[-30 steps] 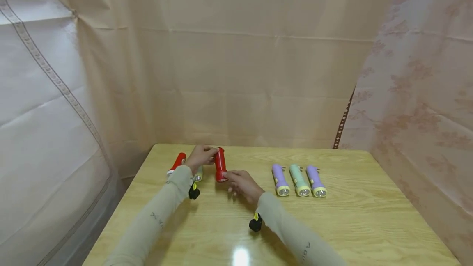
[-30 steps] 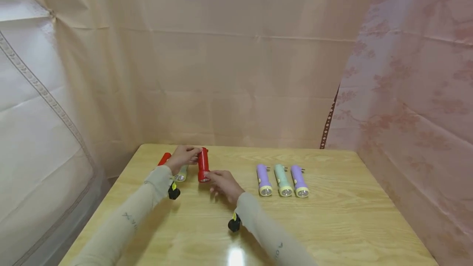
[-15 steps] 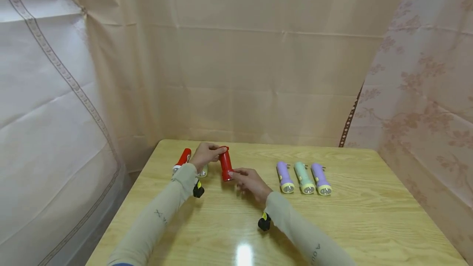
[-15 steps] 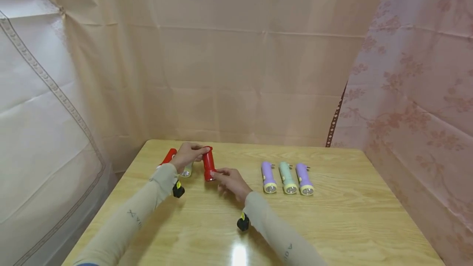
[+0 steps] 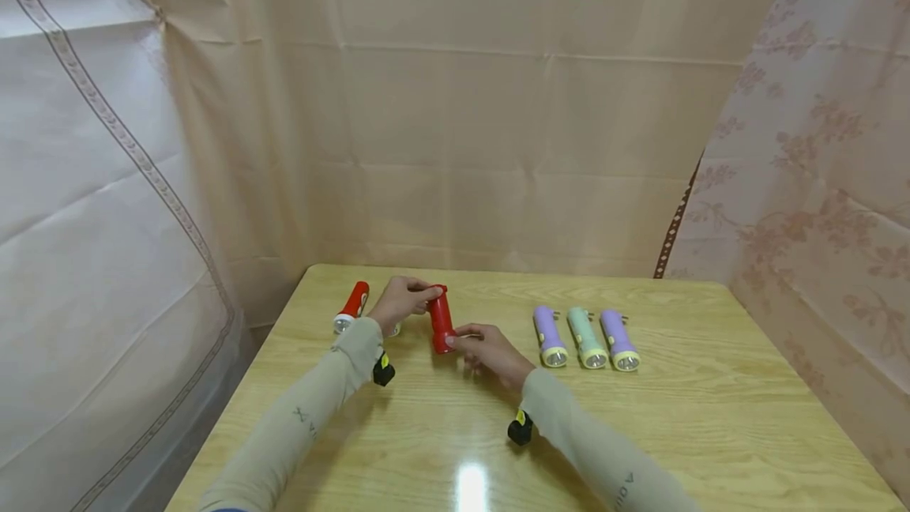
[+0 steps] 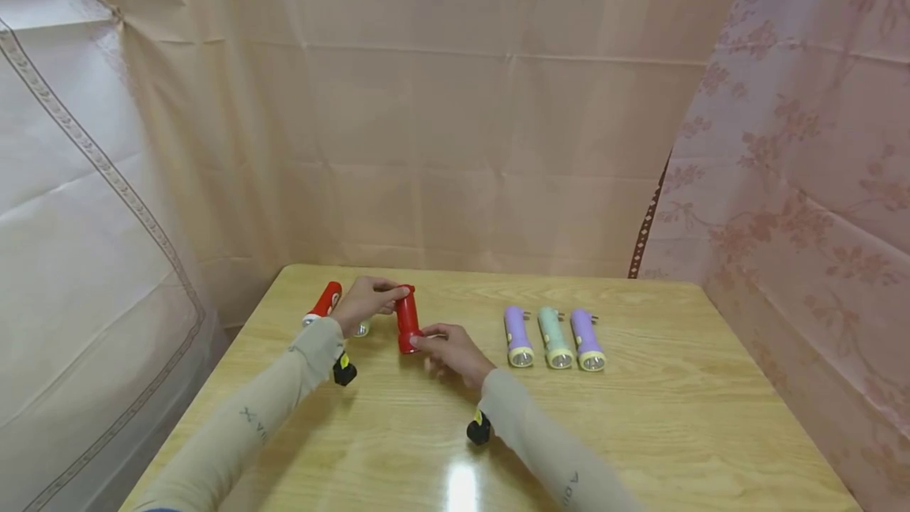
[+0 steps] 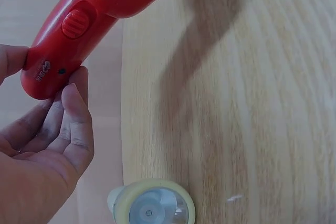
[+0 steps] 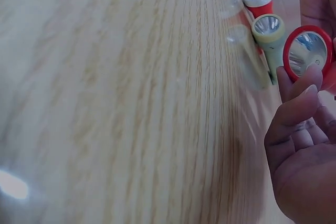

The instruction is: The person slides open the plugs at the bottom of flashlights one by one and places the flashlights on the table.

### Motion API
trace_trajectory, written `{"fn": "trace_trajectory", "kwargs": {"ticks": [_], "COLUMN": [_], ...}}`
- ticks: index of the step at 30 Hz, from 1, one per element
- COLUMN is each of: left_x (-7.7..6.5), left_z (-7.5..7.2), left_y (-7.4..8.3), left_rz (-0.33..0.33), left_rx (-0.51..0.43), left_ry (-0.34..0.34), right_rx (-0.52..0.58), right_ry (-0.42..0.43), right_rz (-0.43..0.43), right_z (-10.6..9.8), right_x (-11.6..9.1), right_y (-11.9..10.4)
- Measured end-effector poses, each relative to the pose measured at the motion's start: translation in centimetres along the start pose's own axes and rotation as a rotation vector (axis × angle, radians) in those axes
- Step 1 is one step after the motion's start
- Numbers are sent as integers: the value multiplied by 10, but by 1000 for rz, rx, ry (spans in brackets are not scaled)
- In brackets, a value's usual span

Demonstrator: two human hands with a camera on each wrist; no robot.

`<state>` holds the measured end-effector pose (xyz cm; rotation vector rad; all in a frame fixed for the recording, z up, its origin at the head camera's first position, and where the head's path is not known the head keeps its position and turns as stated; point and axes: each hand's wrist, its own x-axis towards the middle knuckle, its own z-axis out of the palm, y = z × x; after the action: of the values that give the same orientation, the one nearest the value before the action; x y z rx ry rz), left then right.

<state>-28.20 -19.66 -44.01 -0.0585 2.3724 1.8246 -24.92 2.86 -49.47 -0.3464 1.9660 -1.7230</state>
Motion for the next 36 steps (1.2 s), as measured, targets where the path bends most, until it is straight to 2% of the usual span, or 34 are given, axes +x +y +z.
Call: {"fn": "trace_trajectory", "kwargs": {"ticks": [11,16,23,36], "left_x": [-5,-8,-18,-39], "left_z": [10,14,22,33], "left_y": [-1,-2,-1,-5], "left_rz": [48,55,38,55], "left_rx": [52,36,2,19], "left_ry": [-34,-61,-90,-117], "right_rx": [-47,-76,-82,-125], "right_ry": [-12,-22,-50,-96], "right_rz": [2,4,1,6], "right_z": [-7,-10,-12,-16], "right_x": [-16,-25,-36,-52], "right_y": [-1,-1,0,7]}}
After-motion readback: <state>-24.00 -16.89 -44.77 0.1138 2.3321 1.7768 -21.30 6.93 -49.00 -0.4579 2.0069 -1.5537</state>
